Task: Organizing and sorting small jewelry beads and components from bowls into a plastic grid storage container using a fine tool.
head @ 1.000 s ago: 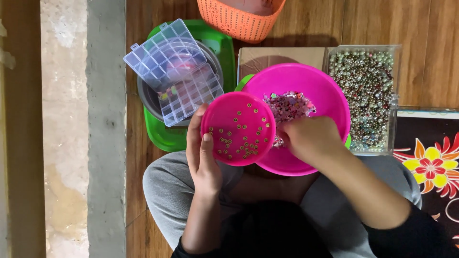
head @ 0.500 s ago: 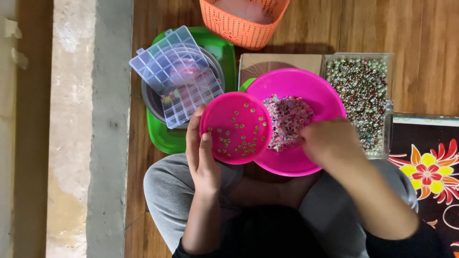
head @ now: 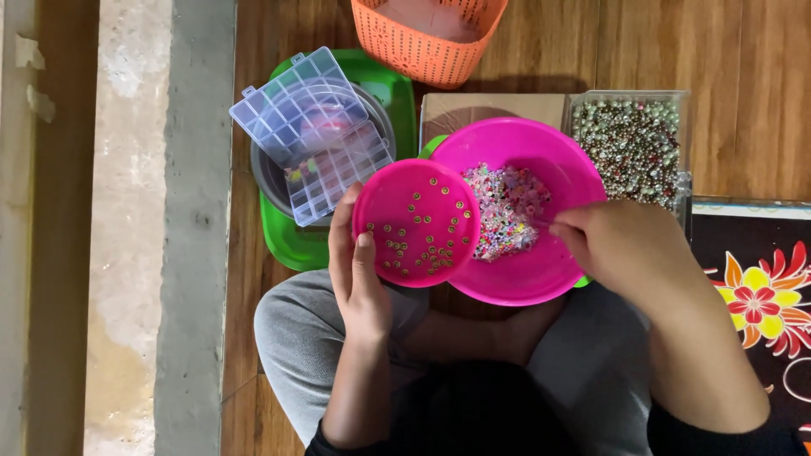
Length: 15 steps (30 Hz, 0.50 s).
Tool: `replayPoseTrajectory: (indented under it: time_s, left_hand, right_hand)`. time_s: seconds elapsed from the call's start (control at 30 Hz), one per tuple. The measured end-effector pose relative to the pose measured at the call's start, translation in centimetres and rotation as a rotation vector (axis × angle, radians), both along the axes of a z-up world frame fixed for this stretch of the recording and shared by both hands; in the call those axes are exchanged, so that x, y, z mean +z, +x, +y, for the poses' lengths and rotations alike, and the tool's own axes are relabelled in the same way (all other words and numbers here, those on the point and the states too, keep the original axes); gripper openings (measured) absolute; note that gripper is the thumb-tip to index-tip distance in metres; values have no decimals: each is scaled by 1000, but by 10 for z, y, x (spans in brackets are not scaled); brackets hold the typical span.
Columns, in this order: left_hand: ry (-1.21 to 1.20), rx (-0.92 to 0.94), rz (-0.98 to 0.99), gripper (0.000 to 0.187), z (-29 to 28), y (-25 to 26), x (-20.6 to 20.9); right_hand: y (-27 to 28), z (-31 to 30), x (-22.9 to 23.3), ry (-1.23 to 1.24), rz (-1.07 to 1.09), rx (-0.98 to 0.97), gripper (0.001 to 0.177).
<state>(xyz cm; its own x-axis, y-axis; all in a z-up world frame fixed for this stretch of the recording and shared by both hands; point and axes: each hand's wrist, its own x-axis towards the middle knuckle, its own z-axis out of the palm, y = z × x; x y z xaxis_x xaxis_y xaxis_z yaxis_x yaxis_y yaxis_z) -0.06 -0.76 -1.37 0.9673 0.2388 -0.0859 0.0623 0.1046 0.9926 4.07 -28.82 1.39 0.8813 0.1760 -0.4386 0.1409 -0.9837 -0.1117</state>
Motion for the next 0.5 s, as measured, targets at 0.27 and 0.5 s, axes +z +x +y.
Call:
replayPoseTrajectory:
  time_s: [0.27, 0.5]
  left_hand:
    - [-2, -16, -28, 51, 1, -1, -2]
    - [-25, 68, -86, 44, 3, -2, -16]
  right_hand:
    - [-21, 12, -25, 139, -86, 176, 22]
    - [-15, 59, -69, -51, 285, 125, 22]
